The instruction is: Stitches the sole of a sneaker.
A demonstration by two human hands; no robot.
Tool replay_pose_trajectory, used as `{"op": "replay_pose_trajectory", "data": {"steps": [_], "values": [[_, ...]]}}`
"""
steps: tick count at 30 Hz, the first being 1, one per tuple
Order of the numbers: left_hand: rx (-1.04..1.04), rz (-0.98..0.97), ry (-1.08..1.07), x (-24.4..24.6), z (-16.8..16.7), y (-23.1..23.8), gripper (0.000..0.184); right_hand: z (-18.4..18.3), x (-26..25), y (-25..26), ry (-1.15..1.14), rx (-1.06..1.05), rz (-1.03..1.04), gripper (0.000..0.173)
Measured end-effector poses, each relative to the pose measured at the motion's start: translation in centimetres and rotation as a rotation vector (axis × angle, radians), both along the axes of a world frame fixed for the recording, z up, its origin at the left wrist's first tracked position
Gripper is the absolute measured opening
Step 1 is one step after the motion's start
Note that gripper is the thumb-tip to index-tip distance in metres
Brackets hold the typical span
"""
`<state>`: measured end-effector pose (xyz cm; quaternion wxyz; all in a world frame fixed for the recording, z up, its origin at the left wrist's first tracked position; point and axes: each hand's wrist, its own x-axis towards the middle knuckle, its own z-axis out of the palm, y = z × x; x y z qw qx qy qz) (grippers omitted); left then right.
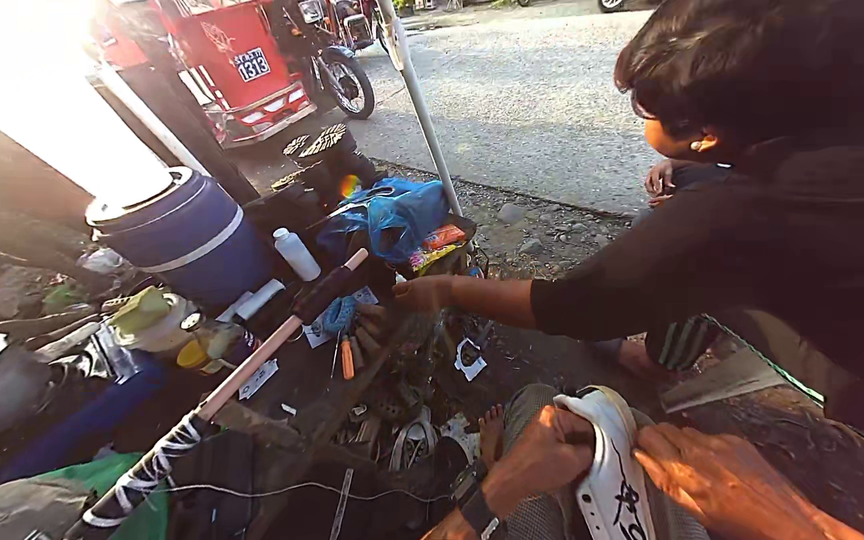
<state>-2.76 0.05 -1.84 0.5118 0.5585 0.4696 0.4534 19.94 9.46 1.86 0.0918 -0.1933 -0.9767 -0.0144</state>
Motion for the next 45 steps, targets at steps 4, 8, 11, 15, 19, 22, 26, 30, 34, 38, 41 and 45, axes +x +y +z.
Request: {"op": "replay_pose_trajectory", "data": {"steps": [4, 8, 11, 15, 19, 22, 26, 30, 34, 38, 41, 45], "values": [[-0.009, -0.009, -0.021, 0.2, -0.7, 0.1, 0.016, 0.6, 0.7, -0.6, 0.012, -0.095, -0.116, 0.039], [-0.004, 0.023, -0.069, 0.6, -1.2, 0.1, 0.016, 0.7, 2.5, -1.2, 0.049, -0.218, -0.266, 0.046], [-0.031, 0.067, -0.072, 0.9, -1.3, -0.2, 0.015, 0.1, 5.3, -2.2, 0.064, -0.292, -0.435, 0.047], [-0.031, 0.1, 0.062, 0.8, -0.9, 0.3, 0.016, -2.8, 9.4, -2.5, 0.101, -0.449, -0.692, 0.057], [-0.012, 0.178, 0.167, 1.6, 0.6, -0.2, 0.017, -4.6, 9.2, -6.2, 0.388, -0.793, -0.604, 0.054], [-0.006, 0.221, 0.21, 1.8, 0.1, -0.5, 0.02, -3.1, 8.7, -8.2, 0.43, -1.14, -0.508, 0.044], [0.009, 0.158, 0.114, 0.9, -1.1, -0.9, 0.019, -2.4, 8.5, -9.2, 0.636, -1.171, -0.385, 0.039], [-0.03, 0.147, 0.078, 0.9, -1.0, -0.8, 0.018, -3.1, 4.8, -8.5, 0.813, -0.903, -0.454, 0.027], [-0.104, 0.063, 0.045, 0.3, -0.8, -0.7, 0.018, -4.8, 0.9, -7.6, 0.659, -0.641, -0.558, 0.025], [-0.183, -0.055, -0.017, -0.9, -0.2, -0.4, 0.017, -3.8, 1.5, -7.3, 1.025, -1.095, -0.399, 0.019], [-0.182, -0.068, -0.074, -1.1, -0.4, -0.3, 0.018, -1.9, 4.1, -7.3, 1.306, -1.53, -0.188, 0.023], [-0.108, -0.043, -0.112, -0.5, -0.9, -0.3, 0.021, -1.6, 6.0, -7.4, 1.392, -1.597, -0.123, 0.017]]}}
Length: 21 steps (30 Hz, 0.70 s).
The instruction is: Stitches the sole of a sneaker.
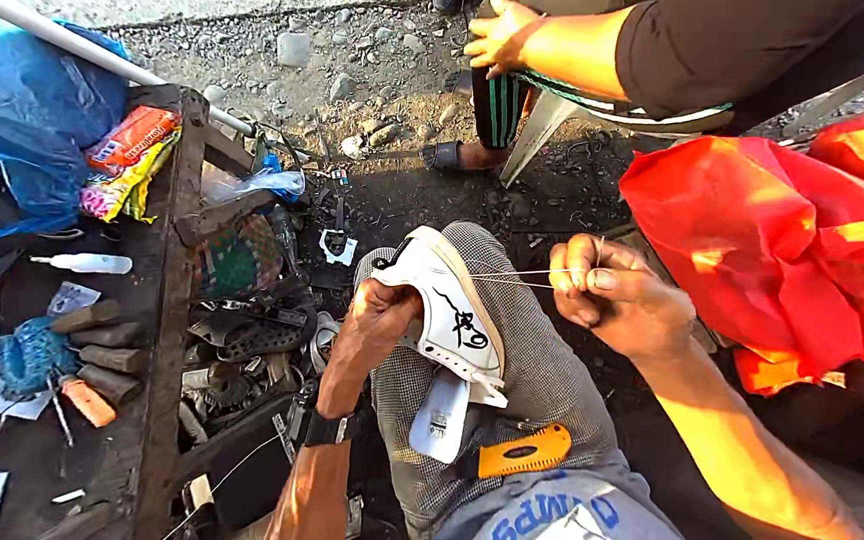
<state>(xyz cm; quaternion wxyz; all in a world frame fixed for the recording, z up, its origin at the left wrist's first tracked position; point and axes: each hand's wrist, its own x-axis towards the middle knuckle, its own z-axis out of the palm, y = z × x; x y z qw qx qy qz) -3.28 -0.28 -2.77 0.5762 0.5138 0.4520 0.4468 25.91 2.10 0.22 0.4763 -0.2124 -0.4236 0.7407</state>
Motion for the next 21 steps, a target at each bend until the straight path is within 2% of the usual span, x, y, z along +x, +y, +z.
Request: {"op": "replay_pose_trajectory", "data": {"steps": [2, 3, 7, 10, 11, 13, 15, 16, 19, 21], "values": [[0.036, -0.02, 0.007, -0.1, -0.5, -0.2, 0.02, -0.6, 0.1, 0.2, -0.113, 0.006, -0.012, 0.009], [0.05, -0.032, 0.003, -0.3, -0.7, -0.2, 0.019, -1.1, 0.3, 0.5, -0.252, 0.024, -0.034, 0.004], [0.055, 0.043, 0.01, 0.0, -0.2, -0.4, 0.018, -1.7, 1.0, 1.3, -0.792, 0.324, -0.099, 0.013], [0.075, 0.199, 0.258, 1.3, 0.4, -1.0, 0.016, -2.2, -1.8, 1.2, -1.087, 0.537, -0.143, 0.029], [0.102, 0.244, 0.389, 1.3, 0.4, -1.1, 0.015, -2.4, -2.9, 1.4, -1.09, 0.538, -0.1, 0.03], [0.143, 0.302, 0.573, 0.2, 0.2, -1.9, 0.015, -3.2, -3.7, 1.9, -0.933, 0.488, 0.007, 0.026], [0.13, 0.336, 0.652, -2.5, -0.2, -2.9, 0.022, -3.5, -2.2, 2.1, -0.724, 0.429, 0.073, 0.022], [0.095, 0.355, 0.711, -4.4, -0.7, -3.6, 0.024, -3.4, -0.6, 1.8, -0.69, 0.401, 0.098, 0.021], [-0.117, 0.411, 0.882, -9.9, -4.0, -5.6, 0.028, -3.8, 5.2, 0.5, -0.88, 0.307, 0.091, 0.021], [-0.253, 0.372, 0.955, -11.6, -5.6, -6.5, 0.029, -5.6, 8.3, -0.8, -1.052, 0.255, 0.055, 0.022]]}}
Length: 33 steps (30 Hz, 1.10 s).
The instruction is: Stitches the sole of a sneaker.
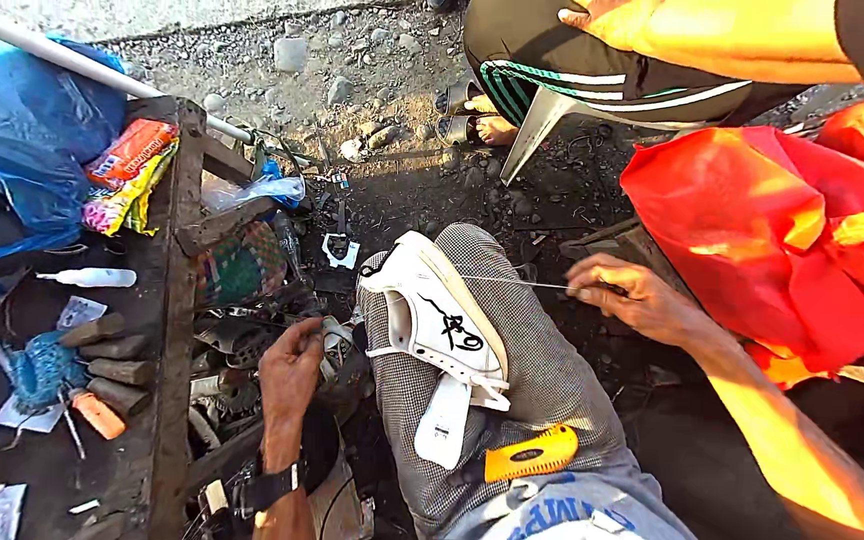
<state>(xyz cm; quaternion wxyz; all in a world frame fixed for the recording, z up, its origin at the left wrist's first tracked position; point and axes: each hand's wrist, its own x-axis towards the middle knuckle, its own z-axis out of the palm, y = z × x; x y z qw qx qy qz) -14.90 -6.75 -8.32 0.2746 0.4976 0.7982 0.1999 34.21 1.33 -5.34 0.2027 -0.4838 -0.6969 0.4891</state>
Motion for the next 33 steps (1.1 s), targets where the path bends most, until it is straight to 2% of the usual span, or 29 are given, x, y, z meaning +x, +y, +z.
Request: {"op": "replay_pose_trajectory", "data": {"steps": [2, 3, 6, 8, 10, 12, 15, 17, 23, 29, 31, 33], "values": [[-0.103, -0.059, 0.06, 0.9, 1.0, -0.1, 0.031, -2.0, 1.9, -1.6, -0.129, -0.069, -0.063, 0.022], [-0.054, -0.099, 0.083, 2.2, 2.3, 0.1, 0.03, -3.0, 2.6, -2.3, -0.201, -0.117, -0.09, 0.022], [0.371, -0.206, 0.034, 7.3, 6.4, 1.3, 0.023, -5.0, 3.4, -3.4, -0.496, -0.255, -0.126, 0.022], [0.512, -0.285, -0.218, 10.3, 7.7, 2.8, 0.017, -4.7, 2.6, -2.9, -0.635, -0.293, -0.112, 0.029], [0.474, -0.344, -0.453, 11.6, 7.4, 4.3, 0.014, -3.3, 0.5, -2.2, -0.508, -0.189, -0.143, 0.034], [0.353, -0.384, -0.633, 11.6, 6.8, 5.4, 0.015, -0.9, -3.1, -1.6, -0.191, -0.03, -0.198, 0.033], [0.248, -0.429, -0.772, 11.0, 6.7, 5.9, 0.017, 2.3, -9.1, -0.8, 0.278, 0.057, -0.218, 0.03], [0.269, -0.413, -0.814, 10.9, 6.4, 5.9, 0.017, 2.9, -11.5, 0.0, 0.399, 0.04, -0.127, 0.03], [0.341, -0.28, -0.831, 11.8, 6.1, 5.4, 0.02, 2.0, -12.7, 1.2, 0.459, 0.007, -0.03, 0.02], [0.459, -0.162, -0.658, 13.4, 5.3, 5.3, 0.025, 1.6, -14.1, 0.7, 0.437, 0.058, -0.093, 0.016], [0.398, -0.186, -0.681, 12.9, 5.8, 5.5, 0.025, 2.3, -13.5, 1.4, 0.335, 0.034, -0.019, 0.018], [0.271, -0.241, -0.807, 11.5, 6.7, 5.2, 0.024, 3.4, -11.6, 2.2, 0.138, 0.013, 0.038, 0.019]]}}
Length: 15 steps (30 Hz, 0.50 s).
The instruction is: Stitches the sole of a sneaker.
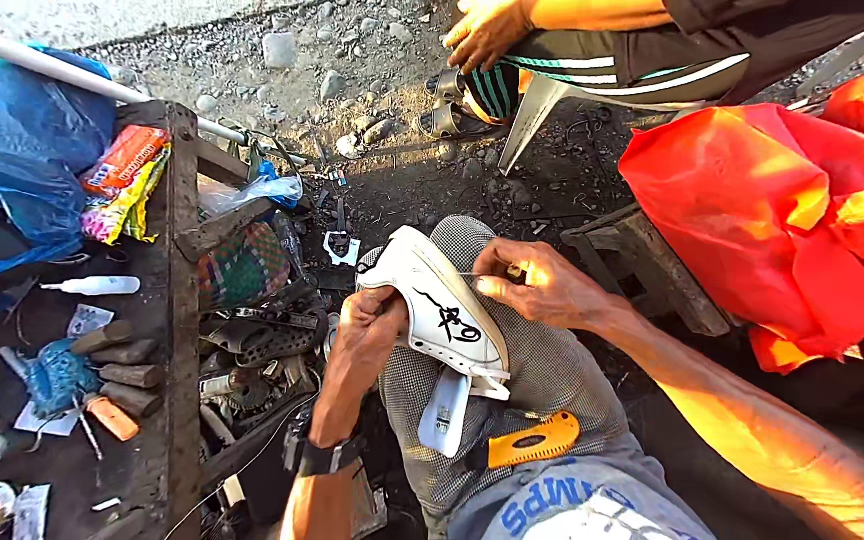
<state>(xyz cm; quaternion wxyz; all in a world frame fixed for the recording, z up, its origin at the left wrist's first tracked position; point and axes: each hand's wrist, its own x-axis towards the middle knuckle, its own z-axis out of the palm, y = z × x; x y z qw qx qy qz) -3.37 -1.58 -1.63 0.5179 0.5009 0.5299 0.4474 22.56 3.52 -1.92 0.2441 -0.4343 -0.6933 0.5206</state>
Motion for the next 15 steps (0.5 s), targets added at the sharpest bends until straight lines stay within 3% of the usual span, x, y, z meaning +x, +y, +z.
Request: {"op": "replay_pose_trajectory", "data": {"steps": [3, 6, 10, 15], "values": [[-0.206, -0.101, -0.29, -1.0, 1.5, -0.7, 0.023, 1.3, 3.6, 0.7, -0.168, -0.061, -0.021, 0.032], [-0.194, -0.013, -0.319, 1.9, 1.7, -1.7, 0.031, 1.2, 4.6, 0.1, -0.042, -0.032, -0.025, 0.044], [-0.111, 0.247, -0.301, 4.9, 0.8, -1.7, 0.016, -0.3, 1.2, -0.8, 0.234, 0.065, 0.063, 0.027], [-0.095, 0.307, -0.341, 5.3, 0.5, -1.8, 0.016, -2.0, -1.3, -0.8, 0.215, 0.262, -0.013, 0.024]]}}
